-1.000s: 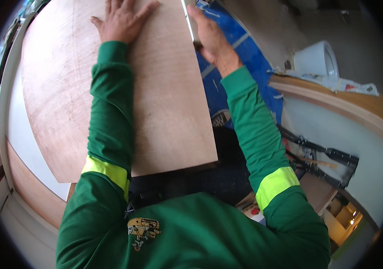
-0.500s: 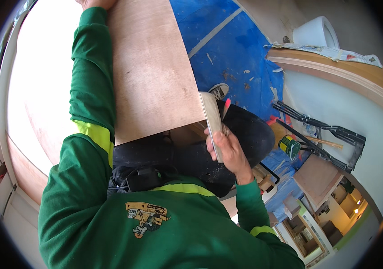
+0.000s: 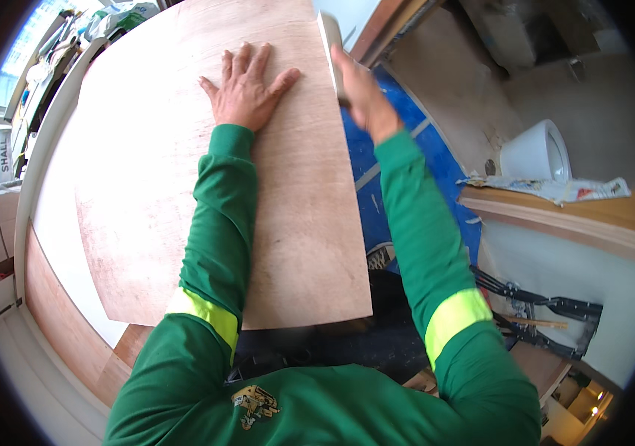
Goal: The person kneels on a blue protective sheet and repeatedly places a large wooden panel onto a curved wooden surface, aligns it, and uses a small wooden block to tap the edges. The person lifts and repositions the panel multiple times to adjust fit.
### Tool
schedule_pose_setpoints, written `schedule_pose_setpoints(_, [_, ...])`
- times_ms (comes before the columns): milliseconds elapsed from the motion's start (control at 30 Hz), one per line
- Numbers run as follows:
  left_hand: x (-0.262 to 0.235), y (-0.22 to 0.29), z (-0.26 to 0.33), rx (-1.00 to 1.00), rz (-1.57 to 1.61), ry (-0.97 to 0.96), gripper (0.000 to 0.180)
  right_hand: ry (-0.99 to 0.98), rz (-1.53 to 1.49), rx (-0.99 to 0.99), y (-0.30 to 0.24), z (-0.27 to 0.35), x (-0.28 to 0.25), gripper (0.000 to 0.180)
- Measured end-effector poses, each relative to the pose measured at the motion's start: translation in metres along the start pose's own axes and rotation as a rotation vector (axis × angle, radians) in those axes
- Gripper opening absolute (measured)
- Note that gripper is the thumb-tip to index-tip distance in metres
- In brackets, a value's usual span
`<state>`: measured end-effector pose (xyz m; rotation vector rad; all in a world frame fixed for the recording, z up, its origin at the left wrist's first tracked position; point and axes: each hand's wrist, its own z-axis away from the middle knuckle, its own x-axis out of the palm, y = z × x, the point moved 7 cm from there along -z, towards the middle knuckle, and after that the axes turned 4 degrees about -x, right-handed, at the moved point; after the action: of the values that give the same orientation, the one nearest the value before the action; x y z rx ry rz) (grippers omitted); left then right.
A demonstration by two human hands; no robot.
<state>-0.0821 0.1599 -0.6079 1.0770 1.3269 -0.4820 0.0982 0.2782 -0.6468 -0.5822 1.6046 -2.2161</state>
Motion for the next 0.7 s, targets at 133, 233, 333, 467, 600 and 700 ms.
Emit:
schedule_pose_setpoints(133, [-0.014,0.009,0.004,0.040,0.008,0.022,0.092,-0.059,-0.180,-0.043,-0.047,-0.142,0.019,0.061])
schedule_pose_setpoints(233, [-0.008,0.006,0.004,-0.006,-0.011,-0.042,0.098,-0.022,-0.083,-0.104,-0.058,-0.221,0.021,0.055])
schedule_pose_setpoints(333, [-0.004,0.001,0.006,-0.040,-0.024,-0.061,0.101,-0.008,-0.040,-0.129,-0.067,-0.273,0.028,0.055])
schedule_pose_setpoints(467, [-0.003,0.001,0.009,-0.012,-0.022,-0.029,0.100,-0.127,-0.093,-0.164,-0.088,-0.306,0.035,0.061])
schedule_pose_setpoints(600, [-0.001,-0.001,0.008,0.010,-0.015,0.033,0.098,-0.222,-0.128,-0.160,-0.081,-0.284,0.047,0.067])
schedule_pose_setpoints(700, [0.001,0.004,0.004,0.046,-0.025,0.082,0.096,-0.222,-0.166,-0.148,-0.063,-0.237,0.035,0.071])
